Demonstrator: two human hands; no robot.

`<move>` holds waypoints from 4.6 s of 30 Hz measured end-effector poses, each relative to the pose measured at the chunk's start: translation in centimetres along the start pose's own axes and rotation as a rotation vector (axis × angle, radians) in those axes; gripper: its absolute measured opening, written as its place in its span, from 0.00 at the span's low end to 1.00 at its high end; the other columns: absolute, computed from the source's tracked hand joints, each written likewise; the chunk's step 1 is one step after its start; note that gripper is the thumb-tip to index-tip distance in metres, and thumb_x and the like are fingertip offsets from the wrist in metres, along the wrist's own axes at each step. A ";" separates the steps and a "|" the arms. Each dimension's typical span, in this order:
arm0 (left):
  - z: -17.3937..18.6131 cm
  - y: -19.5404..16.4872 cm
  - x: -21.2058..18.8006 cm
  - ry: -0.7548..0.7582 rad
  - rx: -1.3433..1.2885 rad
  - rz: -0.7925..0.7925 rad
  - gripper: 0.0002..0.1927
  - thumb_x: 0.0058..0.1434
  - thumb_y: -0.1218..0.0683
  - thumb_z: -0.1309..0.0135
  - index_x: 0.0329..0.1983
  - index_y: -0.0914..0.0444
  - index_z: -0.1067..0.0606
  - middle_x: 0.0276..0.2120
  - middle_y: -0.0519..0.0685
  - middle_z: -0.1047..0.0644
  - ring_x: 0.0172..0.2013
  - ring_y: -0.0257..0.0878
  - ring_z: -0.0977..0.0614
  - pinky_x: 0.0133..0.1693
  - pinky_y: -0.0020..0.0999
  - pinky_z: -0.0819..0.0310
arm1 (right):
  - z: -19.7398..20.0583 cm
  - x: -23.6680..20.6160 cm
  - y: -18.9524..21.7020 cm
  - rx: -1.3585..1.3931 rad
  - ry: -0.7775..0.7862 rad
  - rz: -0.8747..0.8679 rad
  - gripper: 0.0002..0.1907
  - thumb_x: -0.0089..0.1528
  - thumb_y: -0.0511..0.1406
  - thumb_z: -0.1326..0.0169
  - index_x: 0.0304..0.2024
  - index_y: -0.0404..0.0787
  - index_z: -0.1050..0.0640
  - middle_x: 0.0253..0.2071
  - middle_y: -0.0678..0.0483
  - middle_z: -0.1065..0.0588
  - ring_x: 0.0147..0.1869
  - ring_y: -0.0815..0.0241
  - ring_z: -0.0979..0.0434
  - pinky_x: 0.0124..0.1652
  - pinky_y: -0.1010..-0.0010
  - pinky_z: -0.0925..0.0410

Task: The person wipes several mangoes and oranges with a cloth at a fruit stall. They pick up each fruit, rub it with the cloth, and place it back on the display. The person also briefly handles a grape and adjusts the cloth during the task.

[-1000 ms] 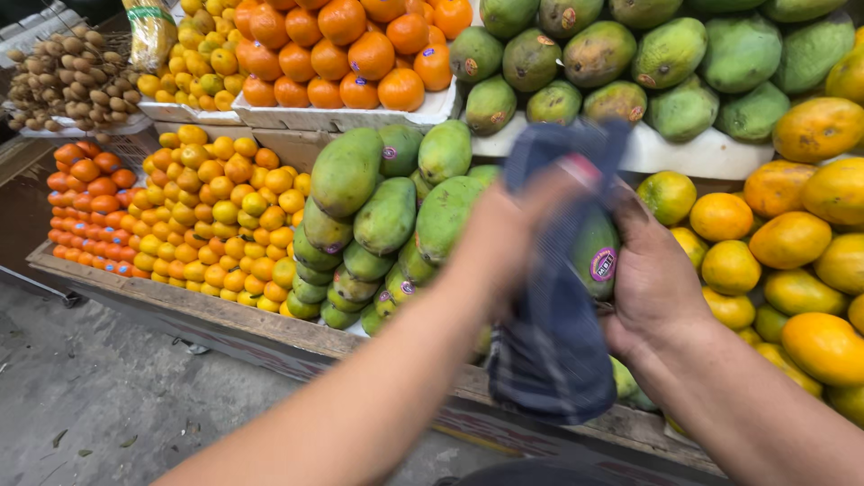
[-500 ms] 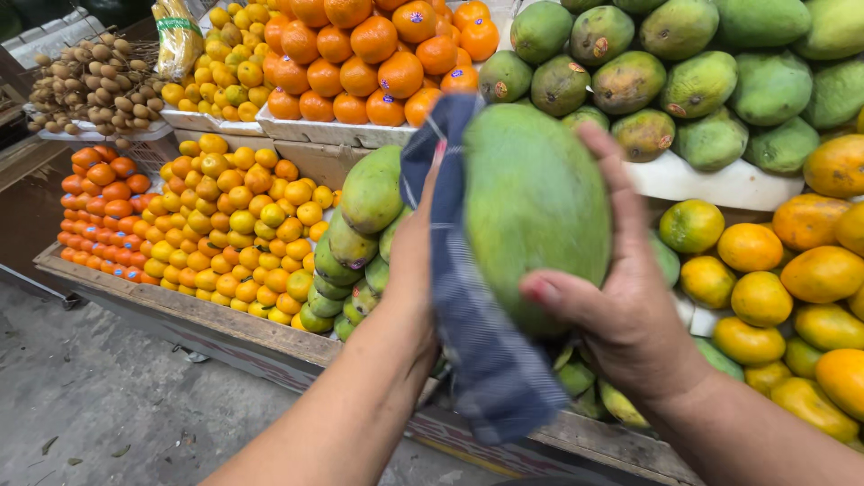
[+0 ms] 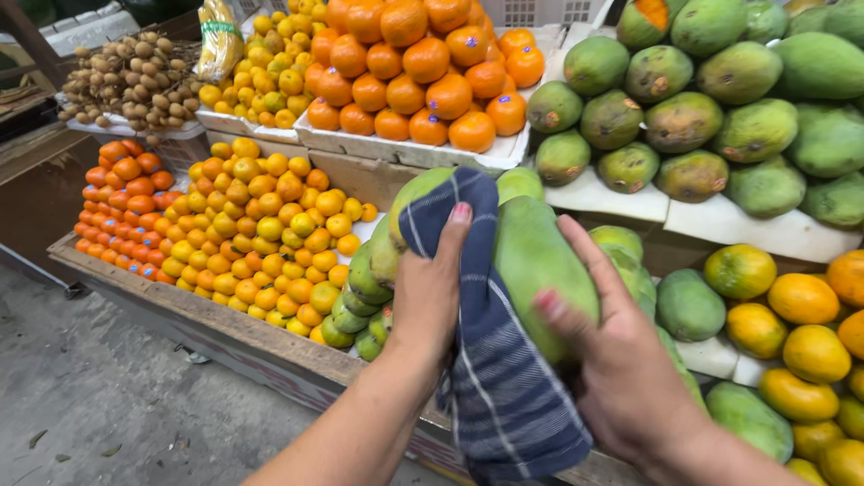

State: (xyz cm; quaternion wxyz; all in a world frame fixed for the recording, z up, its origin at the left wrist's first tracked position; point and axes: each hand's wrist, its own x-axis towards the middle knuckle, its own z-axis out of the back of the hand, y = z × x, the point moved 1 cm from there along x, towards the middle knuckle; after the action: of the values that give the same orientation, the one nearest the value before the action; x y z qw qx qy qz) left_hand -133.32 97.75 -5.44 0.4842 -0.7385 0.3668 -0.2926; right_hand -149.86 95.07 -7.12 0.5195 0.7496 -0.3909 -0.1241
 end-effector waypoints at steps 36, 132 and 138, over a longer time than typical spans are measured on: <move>11.9 3.1 4.8 0.432 0.336 -0.203 0.38 0.53 0.48 0.35 0.67 0.55 0.33 0.45 0.43 0.17 0.44 0.31 0.16 0.47 0.29 0.22 | 2.0 4.7 -0.8 0.277 0.058 -0.249 0.38 0.65 0.55 0.43 0.66 0.38 0.31 0.54 0.36 0.23 0.53 0.38 0.19 0.42 0.53 0.23; -5.4 -5.7 12.4 0.460 1.919 -0.110 0.35 0.42 0.33 0.35 0.48 0.58 0.17 0.51 0.51 0.18 0.50 0.46 0.16 0.52 0.41 0.22 | 4.4 20.8 0.6 -0.857 -0.255 -0.501 0.31 0.64 0.56 0.45 0.34 0.31 0.25 0.29 0.43 0.26 0.22 0.52 0.28 0.22 0.60 0.28; -4.9 -1.3 9.1 0.403 1.995 -0.104 0.52 0.44 0.37 0.30 0.66 0.68 0.34 0.55 0.55 0.21 0.55 0.51 0.21 0.56 0.38 0.26 | 5.1 20.6 0.7 -1.052 -0.208 -0.432 0.38 0.66 0.60 0.46 0.33 0.28 0.27 0.32 0.41 0.25 0.29 0.51 0.25 0.28 0.59 0.26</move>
State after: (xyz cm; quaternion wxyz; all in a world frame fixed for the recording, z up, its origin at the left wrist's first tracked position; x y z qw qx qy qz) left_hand -131.73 88.18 -1.80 0.7951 0.0497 -0.0021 -0.6044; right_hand -139.51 76.81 -4.17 0.7441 0.4372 -0.1638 -0.4779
